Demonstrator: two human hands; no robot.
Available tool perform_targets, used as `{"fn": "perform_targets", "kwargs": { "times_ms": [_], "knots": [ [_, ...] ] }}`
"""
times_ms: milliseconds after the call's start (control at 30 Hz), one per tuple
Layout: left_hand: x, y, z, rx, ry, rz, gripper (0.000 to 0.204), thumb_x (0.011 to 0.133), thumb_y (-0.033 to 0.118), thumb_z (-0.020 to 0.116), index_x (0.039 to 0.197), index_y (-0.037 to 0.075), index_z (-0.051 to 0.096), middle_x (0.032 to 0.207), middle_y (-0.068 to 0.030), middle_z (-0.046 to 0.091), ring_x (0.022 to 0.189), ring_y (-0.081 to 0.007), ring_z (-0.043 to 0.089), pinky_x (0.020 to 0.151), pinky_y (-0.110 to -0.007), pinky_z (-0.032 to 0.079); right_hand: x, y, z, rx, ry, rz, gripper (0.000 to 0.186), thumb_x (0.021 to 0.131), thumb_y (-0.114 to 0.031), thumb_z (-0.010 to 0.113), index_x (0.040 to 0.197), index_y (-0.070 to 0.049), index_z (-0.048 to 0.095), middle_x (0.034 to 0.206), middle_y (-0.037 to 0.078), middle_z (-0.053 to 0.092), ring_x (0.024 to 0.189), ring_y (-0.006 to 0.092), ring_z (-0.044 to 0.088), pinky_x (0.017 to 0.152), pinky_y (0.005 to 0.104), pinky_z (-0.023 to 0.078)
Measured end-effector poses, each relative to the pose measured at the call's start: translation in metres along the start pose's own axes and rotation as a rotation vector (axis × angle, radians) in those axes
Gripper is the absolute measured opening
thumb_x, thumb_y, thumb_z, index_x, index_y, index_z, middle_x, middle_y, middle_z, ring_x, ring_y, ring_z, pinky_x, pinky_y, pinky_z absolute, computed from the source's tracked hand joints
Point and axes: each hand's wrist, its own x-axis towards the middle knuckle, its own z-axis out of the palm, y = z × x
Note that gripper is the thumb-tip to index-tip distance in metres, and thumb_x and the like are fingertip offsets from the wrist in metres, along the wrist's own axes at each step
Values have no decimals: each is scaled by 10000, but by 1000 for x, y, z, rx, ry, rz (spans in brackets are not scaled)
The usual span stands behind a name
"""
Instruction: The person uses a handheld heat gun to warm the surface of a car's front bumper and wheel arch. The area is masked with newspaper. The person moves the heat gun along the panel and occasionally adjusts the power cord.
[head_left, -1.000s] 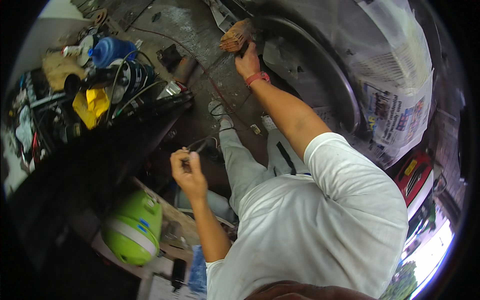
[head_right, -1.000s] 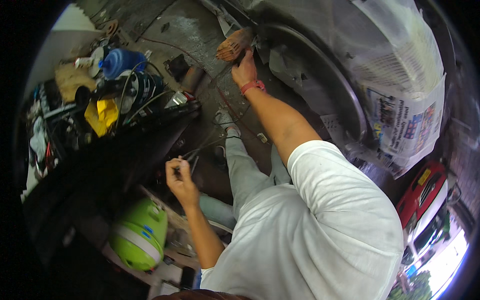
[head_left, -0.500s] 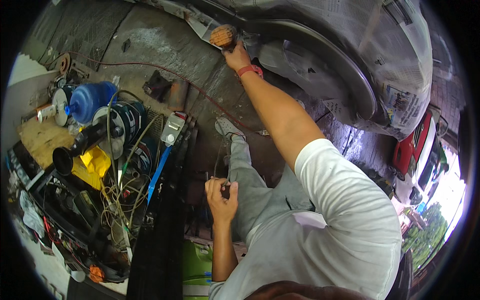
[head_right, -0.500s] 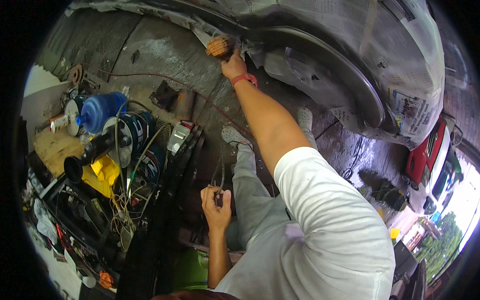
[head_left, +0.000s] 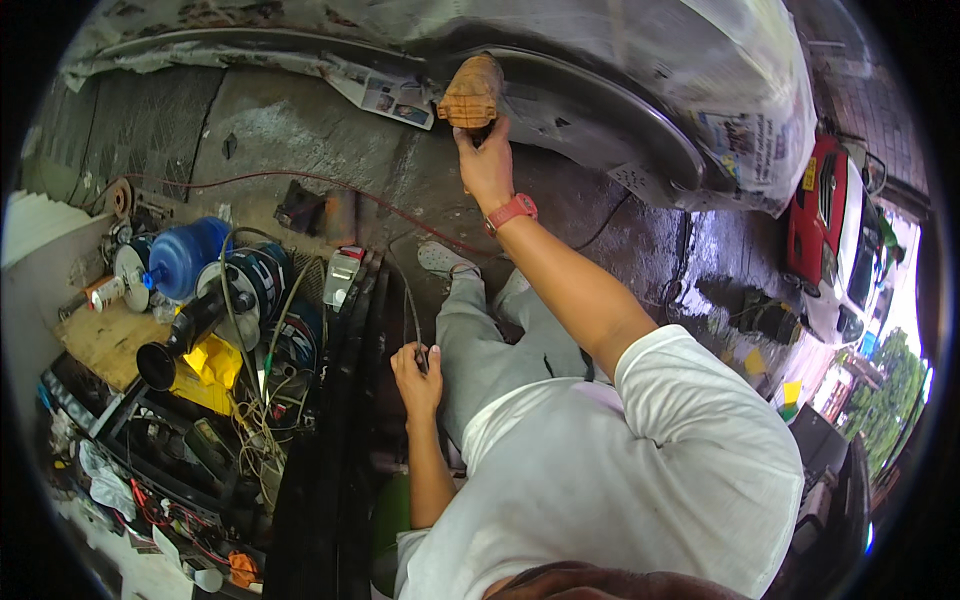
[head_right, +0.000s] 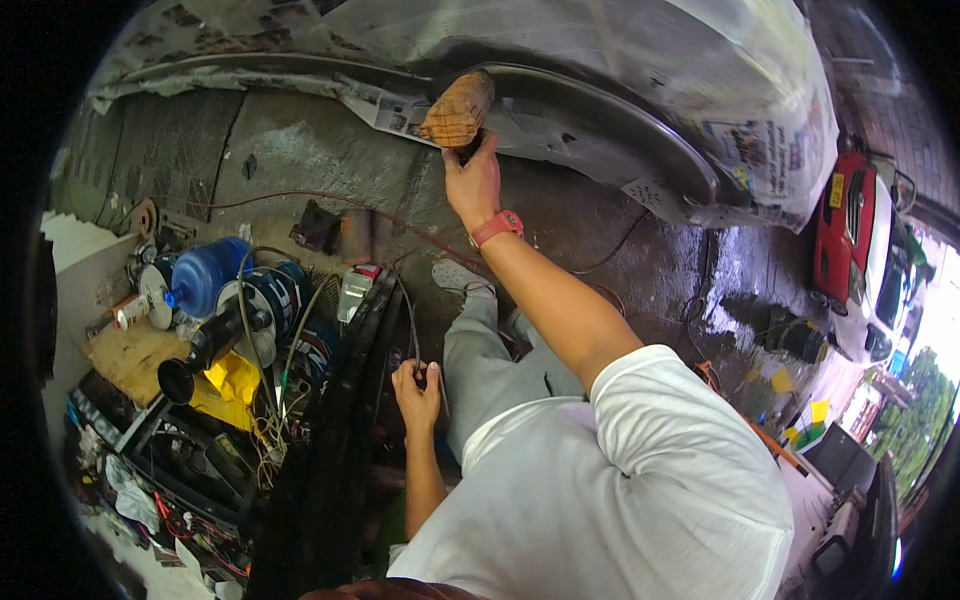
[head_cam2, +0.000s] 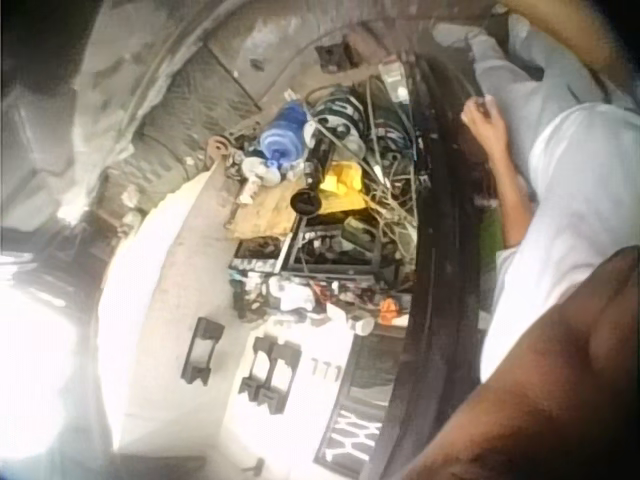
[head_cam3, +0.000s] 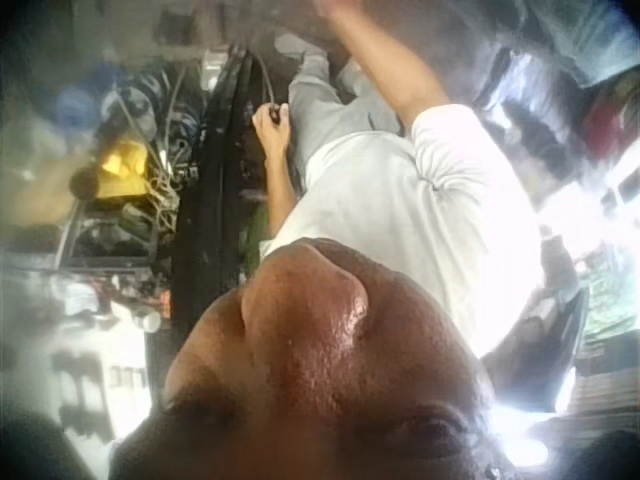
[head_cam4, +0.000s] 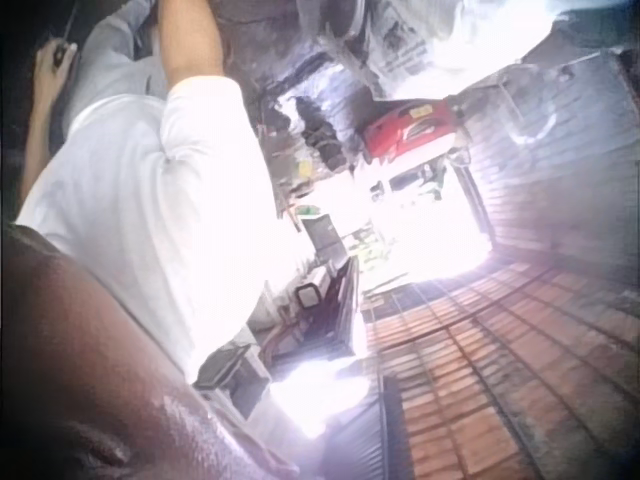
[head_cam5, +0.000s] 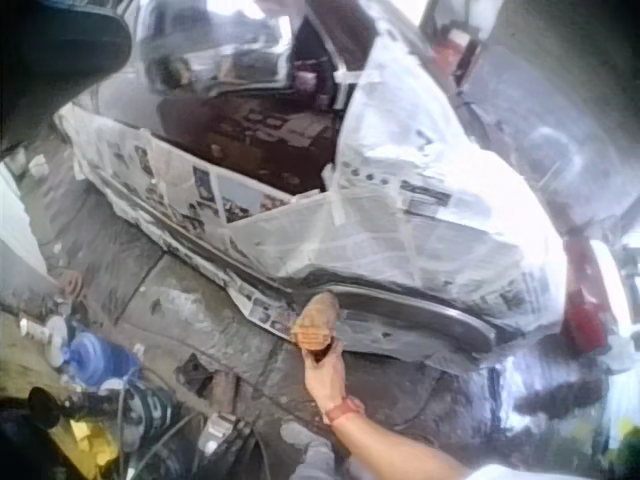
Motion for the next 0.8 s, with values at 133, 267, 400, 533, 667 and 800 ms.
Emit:
{"fn": "perform_targets", "kwargs": {
  "times_ms": [133,267,400,533,667,800],
  "knots": [
    [-10,-3,12,126,-99,19,248,924,217,756,997,19,626,915,-115,609,918,-307,547,852,-442,465,-23,-15,-73,107,64,-8,554,941,-185,736,1320,57,413,1230,304,658,1172,462,641,970,497,495],
    [-23,-5,25,203,-171,62,274,932,261,748,1017,28,631,939,-131,627,942,-317,564,868,-443,476,-36,4,-148,236,180,-49,537,951,-185,741,1332,49,443,1188,223,682,1077,343,690,870,441,555],
    [-38,-3,41,280,-193,54,285,942,283,735,1018,29,629,956,-150,644,964,-342,571,881,-467,470,-55,22,-232,491,231,22,465,971,-169,738,1319,10,488,1062,95,657,796,127,653,602,251,559],
    [-53,-2,58,306,-194,97,286,950,288,721,1027,30,624,986,-168,663,991,-372,579,904,-479,461,-71,45,-310,615,309,72,329,995,-141,703,1235,4,530,928,80,640,623,114,599,540,279,536],
    [-65,-8,78,333,-163,152,288,955,307,723,1000,38,631,935,-151,666,939,-355,588,872,-472,460,-82,72,-389,718,401,182,204,998,-151,697,1096,-26,571,802,46,602,588,141,590,509,295,518],
    [-75,0,94,376,-138,206,301,959,320,716,988,33,631,930,-165,671,925,-366,602,853,-479,466,-81,122,-456,847,439,239,197,1008,-201,688,1081,-66,563,806,53,615,584,161,587,515,318,526]
  ]
}}
